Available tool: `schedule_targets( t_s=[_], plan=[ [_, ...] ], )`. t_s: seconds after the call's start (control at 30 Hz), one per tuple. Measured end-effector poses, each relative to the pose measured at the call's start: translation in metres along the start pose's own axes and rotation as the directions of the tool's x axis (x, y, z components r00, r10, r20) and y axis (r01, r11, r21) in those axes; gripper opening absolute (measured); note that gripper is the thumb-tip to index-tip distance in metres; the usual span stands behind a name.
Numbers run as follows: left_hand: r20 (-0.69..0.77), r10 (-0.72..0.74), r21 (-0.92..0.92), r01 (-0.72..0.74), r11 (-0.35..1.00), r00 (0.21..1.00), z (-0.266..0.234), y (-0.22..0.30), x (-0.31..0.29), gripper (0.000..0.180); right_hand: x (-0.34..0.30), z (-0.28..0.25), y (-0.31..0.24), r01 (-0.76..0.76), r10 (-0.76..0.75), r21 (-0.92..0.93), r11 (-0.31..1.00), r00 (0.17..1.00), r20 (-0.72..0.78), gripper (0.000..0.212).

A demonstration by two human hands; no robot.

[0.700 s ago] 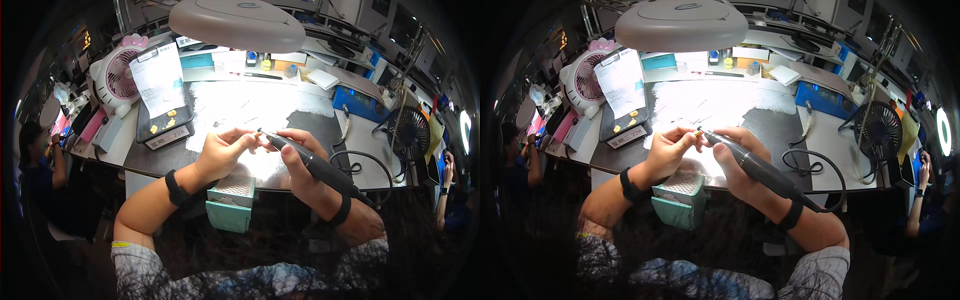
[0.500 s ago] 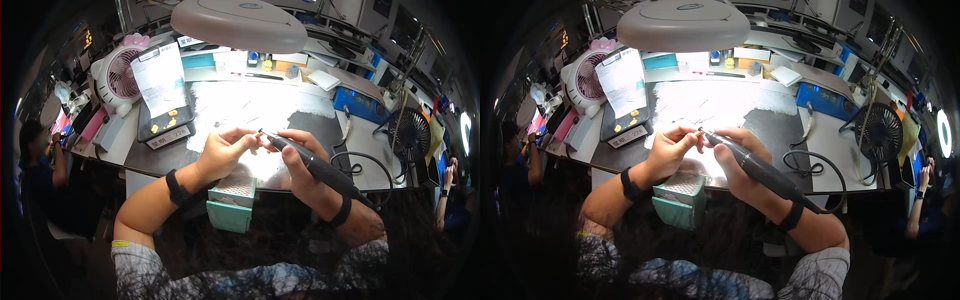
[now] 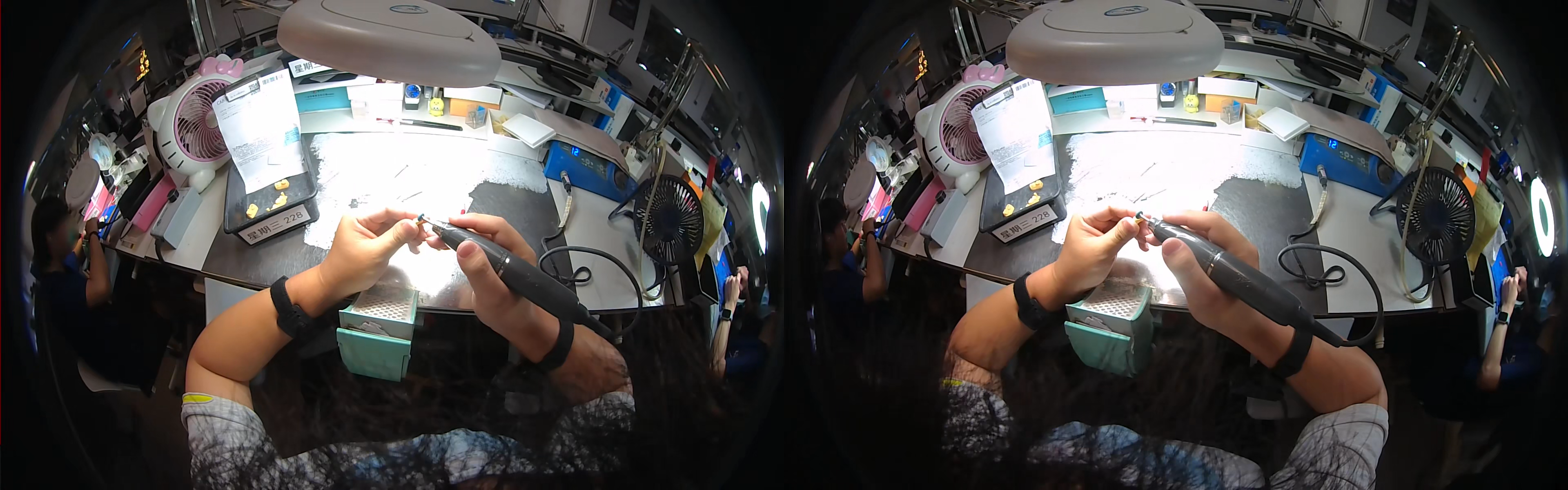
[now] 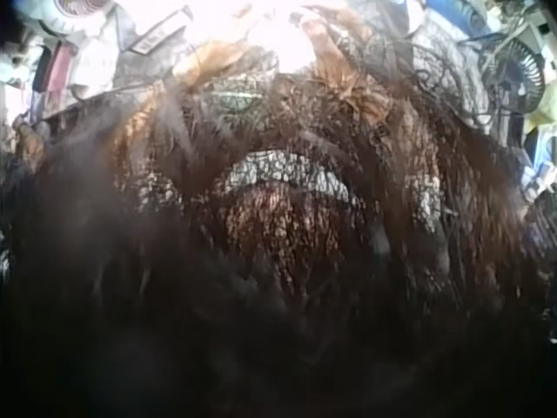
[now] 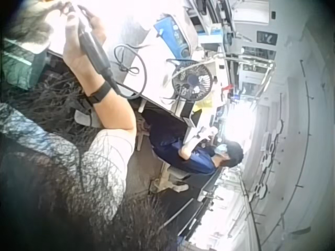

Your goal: Polishing small gold-colored components using a handheld rotary tool at a workshop bench.

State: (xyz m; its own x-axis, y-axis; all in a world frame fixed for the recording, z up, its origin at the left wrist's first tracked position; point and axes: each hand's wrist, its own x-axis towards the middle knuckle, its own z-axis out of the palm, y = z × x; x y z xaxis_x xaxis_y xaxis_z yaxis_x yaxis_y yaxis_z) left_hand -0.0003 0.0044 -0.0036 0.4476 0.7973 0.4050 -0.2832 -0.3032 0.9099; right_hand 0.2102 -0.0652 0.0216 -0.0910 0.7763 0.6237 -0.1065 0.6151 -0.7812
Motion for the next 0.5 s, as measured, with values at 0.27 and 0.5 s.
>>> schedule_targets(
  t_s=[0.27, 0.5],
  plan=[
    [-0.012, -0.018, 0.007, 0.018, 1.0, 1.0, 0.0009, 0.0015, -0.0006, 0.024, -0.0004, 0.0006, -0.0005, -0.001, 0.001, 0.004, 1.0, 1.0, -0.003, 0.025],
    [-0.007, -0.005, -0.023, 0.005, 1.0, 1.0, 0.0004, 0.0003, -0.0008, 0.024, -0.0003, 0.0001, 0.0023, 0.016, -0.016, 0.005, 1.0, 1.0, -0.002, 0.025]
  ],
)
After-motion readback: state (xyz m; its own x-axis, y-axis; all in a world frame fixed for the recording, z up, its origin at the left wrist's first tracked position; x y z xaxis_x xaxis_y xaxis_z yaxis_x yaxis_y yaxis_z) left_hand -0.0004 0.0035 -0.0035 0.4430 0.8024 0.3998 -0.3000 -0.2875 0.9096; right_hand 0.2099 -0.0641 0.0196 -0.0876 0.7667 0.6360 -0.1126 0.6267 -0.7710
